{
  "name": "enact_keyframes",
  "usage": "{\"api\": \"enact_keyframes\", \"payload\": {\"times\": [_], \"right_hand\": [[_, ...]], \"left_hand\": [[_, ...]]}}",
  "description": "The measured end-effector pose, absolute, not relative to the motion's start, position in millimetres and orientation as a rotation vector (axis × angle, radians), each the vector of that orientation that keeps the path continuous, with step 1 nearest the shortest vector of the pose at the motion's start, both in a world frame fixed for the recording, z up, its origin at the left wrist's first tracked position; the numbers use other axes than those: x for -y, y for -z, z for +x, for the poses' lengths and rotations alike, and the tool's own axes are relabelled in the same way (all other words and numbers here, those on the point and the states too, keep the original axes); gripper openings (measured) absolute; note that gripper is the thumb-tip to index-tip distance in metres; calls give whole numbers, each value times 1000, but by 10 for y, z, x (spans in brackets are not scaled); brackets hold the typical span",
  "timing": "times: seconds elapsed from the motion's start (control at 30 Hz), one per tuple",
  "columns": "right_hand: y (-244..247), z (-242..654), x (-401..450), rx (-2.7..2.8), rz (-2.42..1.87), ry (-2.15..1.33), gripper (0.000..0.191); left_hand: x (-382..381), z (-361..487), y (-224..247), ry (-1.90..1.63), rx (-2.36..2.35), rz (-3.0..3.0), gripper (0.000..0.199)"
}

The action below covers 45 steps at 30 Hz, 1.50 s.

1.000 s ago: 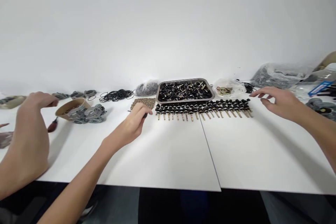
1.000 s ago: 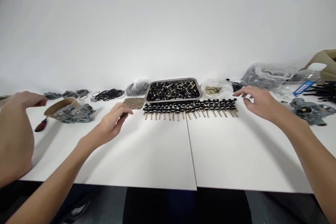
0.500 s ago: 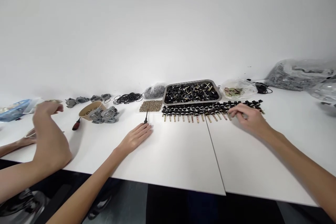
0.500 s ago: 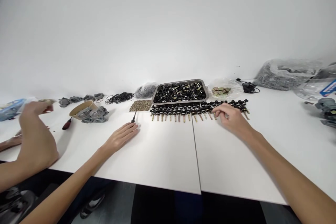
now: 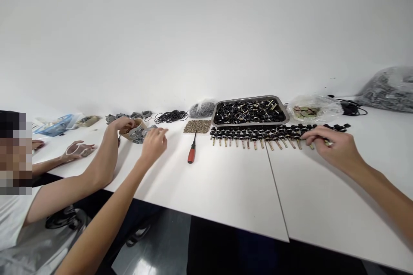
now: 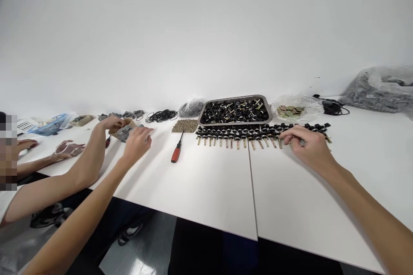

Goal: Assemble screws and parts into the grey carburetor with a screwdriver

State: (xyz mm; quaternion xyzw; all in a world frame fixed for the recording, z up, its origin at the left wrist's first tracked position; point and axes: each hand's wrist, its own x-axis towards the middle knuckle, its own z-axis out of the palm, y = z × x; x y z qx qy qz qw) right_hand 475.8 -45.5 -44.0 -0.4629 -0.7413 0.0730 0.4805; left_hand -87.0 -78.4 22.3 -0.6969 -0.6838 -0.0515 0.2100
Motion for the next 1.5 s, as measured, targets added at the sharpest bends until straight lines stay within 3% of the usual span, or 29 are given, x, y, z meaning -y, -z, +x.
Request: {"api": "enact_keyframes", "payload": {"times": [0.13,0.33,0.7,0.83,1.0,1.23,1.5], "right_hand": [[426,4753,467,1772,-1194,-219,27],[439,4776,464,1758,-1219,-260,28],[442,4773,454,1764,-1305,-341,28],[446,4769,449,1761,-1363,-376,28],[444,4798,405,1751,-1413,-376,28],[382,5345,250,1478,-1682,-58,35],[496,5839,143,1372,-1952,-203,26]], "left_hand": [[530,-1072,-447,-5,2158,-1717,51],[361,-1092,-420,-163,2301,-1647,44],[466,-1048,-635,248,2400,-1585,38],[617,-568,-754,623,2242,-1883,34],[840,373,-680,1056,2641,-2571,51],[882,1160,-150,1293,2415,-3271,48],[795,1236,51,1301,2138,-3670,38]]}}
